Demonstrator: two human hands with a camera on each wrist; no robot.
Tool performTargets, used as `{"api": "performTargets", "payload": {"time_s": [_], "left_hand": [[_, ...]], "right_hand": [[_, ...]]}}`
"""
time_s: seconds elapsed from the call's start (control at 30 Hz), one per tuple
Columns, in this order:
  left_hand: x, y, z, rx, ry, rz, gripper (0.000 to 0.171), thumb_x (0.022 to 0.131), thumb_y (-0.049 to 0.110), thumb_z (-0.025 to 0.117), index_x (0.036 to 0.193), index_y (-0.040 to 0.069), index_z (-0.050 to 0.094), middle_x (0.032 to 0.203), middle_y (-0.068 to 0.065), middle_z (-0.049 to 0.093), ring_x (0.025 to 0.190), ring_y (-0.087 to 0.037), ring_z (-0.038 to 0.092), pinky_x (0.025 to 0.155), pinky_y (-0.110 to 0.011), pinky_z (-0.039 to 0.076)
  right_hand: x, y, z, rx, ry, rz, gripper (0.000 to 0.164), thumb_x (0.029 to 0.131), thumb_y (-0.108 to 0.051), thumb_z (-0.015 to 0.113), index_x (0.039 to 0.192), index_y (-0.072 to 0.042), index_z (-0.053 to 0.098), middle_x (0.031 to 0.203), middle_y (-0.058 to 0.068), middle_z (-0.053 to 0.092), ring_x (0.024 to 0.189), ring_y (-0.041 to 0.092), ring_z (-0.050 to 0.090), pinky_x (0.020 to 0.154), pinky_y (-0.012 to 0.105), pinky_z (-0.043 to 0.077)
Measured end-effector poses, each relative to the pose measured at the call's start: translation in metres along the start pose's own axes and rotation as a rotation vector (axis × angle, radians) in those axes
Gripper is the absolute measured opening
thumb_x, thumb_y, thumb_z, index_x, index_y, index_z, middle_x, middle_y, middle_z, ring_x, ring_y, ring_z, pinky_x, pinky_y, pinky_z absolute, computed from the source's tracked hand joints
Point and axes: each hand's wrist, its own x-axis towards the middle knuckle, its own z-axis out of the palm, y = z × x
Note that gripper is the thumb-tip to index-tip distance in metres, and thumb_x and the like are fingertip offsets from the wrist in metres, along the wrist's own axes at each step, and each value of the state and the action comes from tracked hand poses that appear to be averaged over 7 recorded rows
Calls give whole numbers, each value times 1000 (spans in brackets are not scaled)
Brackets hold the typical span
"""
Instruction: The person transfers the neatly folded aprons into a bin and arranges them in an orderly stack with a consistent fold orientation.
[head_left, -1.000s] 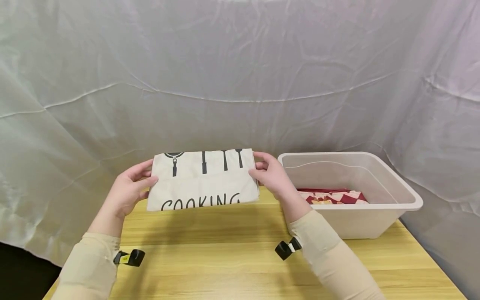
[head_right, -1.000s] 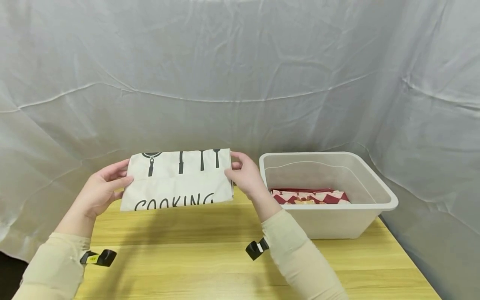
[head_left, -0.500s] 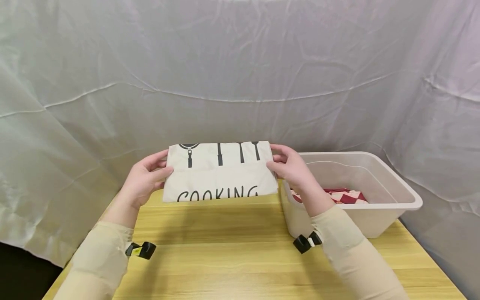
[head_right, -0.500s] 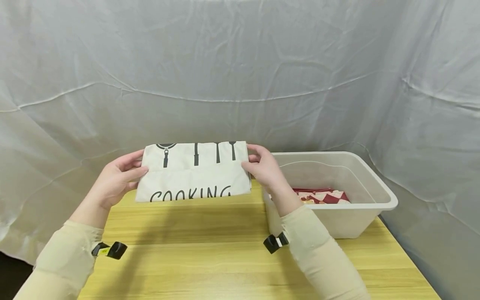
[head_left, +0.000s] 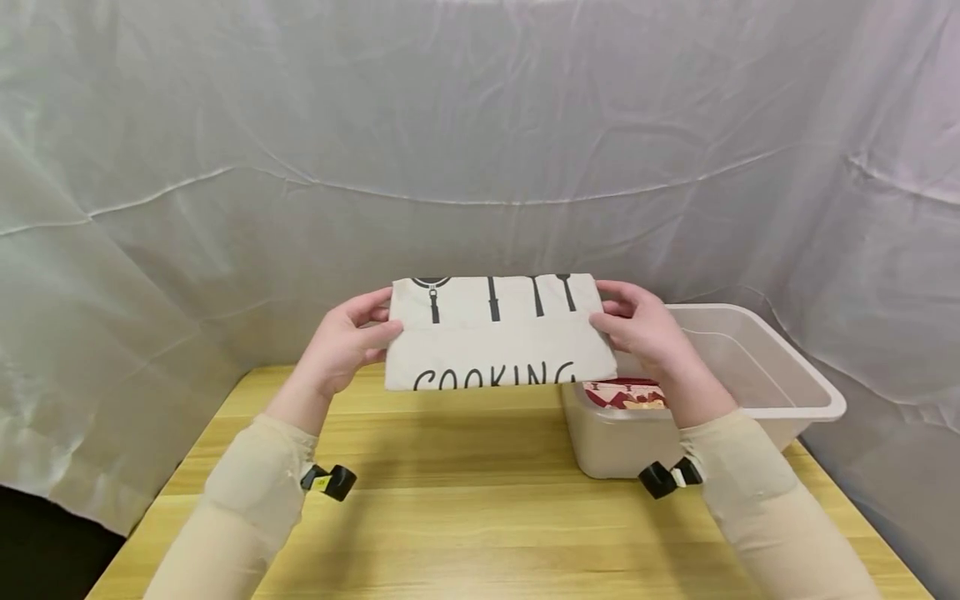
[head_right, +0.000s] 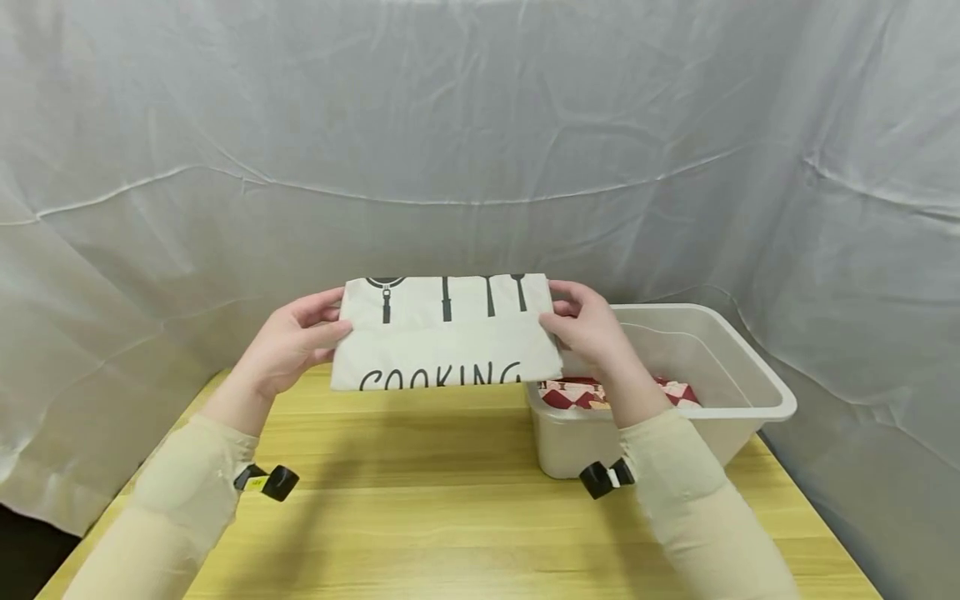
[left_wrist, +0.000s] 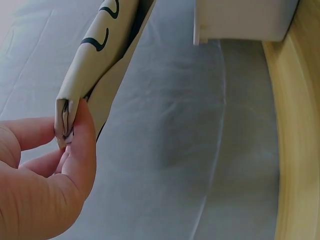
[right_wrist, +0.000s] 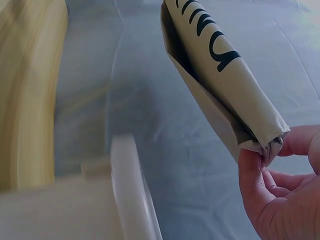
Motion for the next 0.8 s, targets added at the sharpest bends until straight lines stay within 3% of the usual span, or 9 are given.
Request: {"api": "performTargets", "payload": {"time_s": [0.4,0.57,0.8], "left_hand": [[20,3,55,-78,-118,-22,65,93,-7,60,152,4,36,121,-17,52,102,-24,57,83,-40,56],[27,1,80,-107,-132,-28,64,92,-8,61,151,5,39,119,-16,54,100,-25,59,83,-41,56],[34,-5,116,-185,-116,-25,61,91,-11,61,148,2,44,109,-14,58,89,-20,61,80,-41,58]], "right_hand": [[-8,16,-57,-113,50,72,62,99,-16,59,153,-1,32,121,12,48,90,6,52,72,19,50],[-12,24,-79,-156,67,80,63,99,-20,60,152,1,33,118,8,47,87,2,52,70,17,50],[-14,39,-107,-143,89,84,61,99,-18,61,148,8,36,96,-15,57,81,-3,58,69,19,54]]}}
